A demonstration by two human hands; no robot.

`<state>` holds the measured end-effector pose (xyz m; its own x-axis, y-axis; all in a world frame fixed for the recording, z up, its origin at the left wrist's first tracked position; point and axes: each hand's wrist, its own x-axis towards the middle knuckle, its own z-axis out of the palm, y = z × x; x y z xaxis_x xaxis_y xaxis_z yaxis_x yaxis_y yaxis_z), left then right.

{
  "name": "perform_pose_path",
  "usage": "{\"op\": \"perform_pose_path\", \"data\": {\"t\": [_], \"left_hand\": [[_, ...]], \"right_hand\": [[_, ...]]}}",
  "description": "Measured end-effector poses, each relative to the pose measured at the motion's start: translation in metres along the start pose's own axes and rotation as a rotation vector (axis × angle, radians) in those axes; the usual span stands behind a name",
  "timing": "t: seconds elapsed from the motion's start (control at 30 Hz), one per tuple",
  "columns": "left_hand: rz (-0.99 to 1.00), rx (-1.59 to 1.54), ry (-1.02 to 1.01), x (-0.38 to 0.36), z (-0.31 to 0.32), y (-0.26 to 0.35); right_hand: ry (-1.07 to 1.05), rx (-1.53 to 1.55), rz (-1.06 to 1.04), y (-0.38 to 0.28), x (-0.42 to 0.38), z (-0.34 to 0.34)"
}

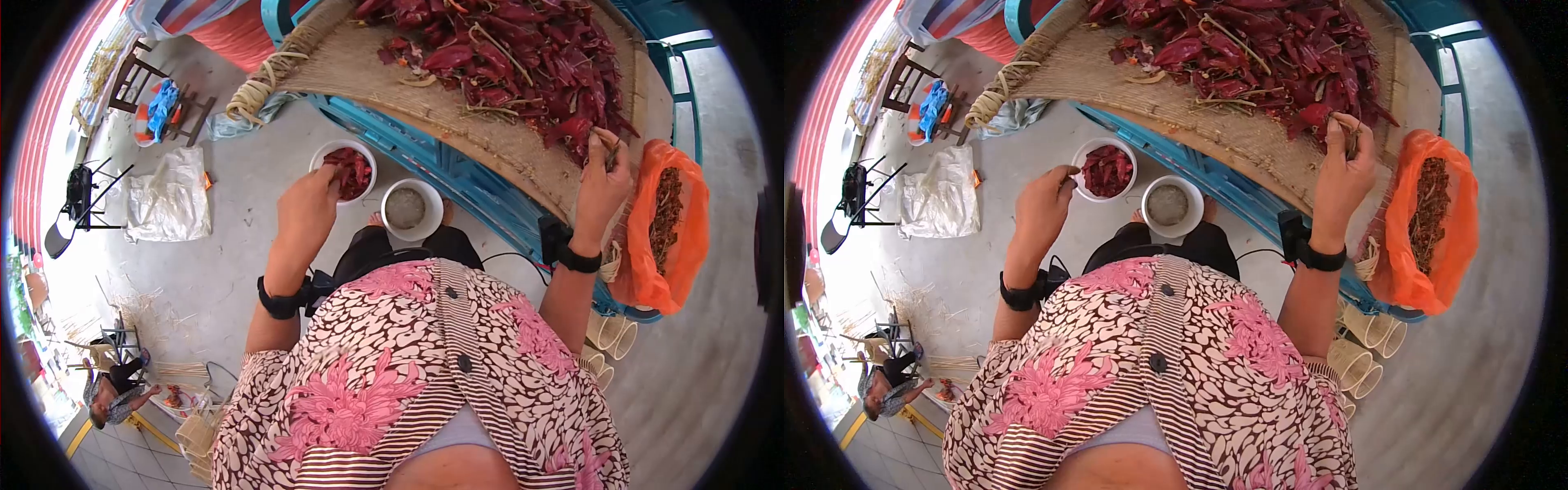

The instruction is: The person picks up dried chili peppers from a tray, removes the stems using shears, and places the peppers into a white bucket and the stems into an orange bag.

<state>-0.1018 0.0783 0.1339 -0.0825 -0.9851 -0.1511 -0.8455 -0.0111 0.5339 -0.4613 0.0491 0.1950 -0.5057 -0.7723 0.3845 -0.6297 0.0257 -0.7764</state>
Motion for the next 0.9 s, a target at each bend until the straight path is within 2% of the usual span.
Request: {"op": "perform_pose_path", "data": {"t": [0.17, 0.23, 0.27, 0.33, 0.37, 0.4, 0.47, 0.57, 0.67, 0.77, 0.87, 0.9], "left_hand": [[-0.098, -0.015, 0.038, -0.006, 0.001, -0.03], [-0.058, -0.03, -0.023, -0.006, -0.001, -0.024], [-0.027, -0.038, -0.054, -0.004, -0.003, -0.02], [0.153, -0.209, -0.149, 0.001, 0.001, -0.008], [0.25, -0.296, -0.194, 0.004, 0.004, 0.002], [0.223, -0.54, -0.334, 0.008, 0.002, 0.02], [0.334, -0.665, -0.427, 0.016, 0.001, 0.055], [0.698, -0.599, -0.178, 0.034, -0.005, 0.104], [0.907, -0.54, 0.207, 0.068, 0.008, 0.148], [0.92, -0.453, 0.185, 0.092, 0.03, 0.161], [0.826, -0.522, 0.001, 0.098, 0.029, 0.17], [0.923, -0.5, 0.181, 0.096, 0.029, 0.172]], "right_hand": [[-0.043, -0.012, 0.044, 0.0, -0.005, 0.007], [-0.072, -0.075, 0.034, 0.004, -0.007, 0.004], [-0.103, -0.054, 0.027, 0.002, -0.008, 0.003], [-0.141, -0.018, 0.001, -0.006, -0.009, -0.003], [-0.188, 0.03, 0.053, -0.012, -0.007, -0.006], [-0.235, 0.08, 0.103, -0.018, -0.006, -0.008], [-0.313, 0.184, 0.161, -0.029, -0.006, -0.009], [-0.403, 0.285, 0.157, -0.044, -0.005, -0.007], [-0.431, 0.34, 0.09, -0.049, -0.001, -0.001], [-0.461, 0.375, 0.101, -0.056, -0.002, 0.007], [-0.43, 0.463, 0.075, -0.063, -0.004, 0.012], [-0.414, 0.495, 0.08, -0.066, -0.005, 0.012]]}}
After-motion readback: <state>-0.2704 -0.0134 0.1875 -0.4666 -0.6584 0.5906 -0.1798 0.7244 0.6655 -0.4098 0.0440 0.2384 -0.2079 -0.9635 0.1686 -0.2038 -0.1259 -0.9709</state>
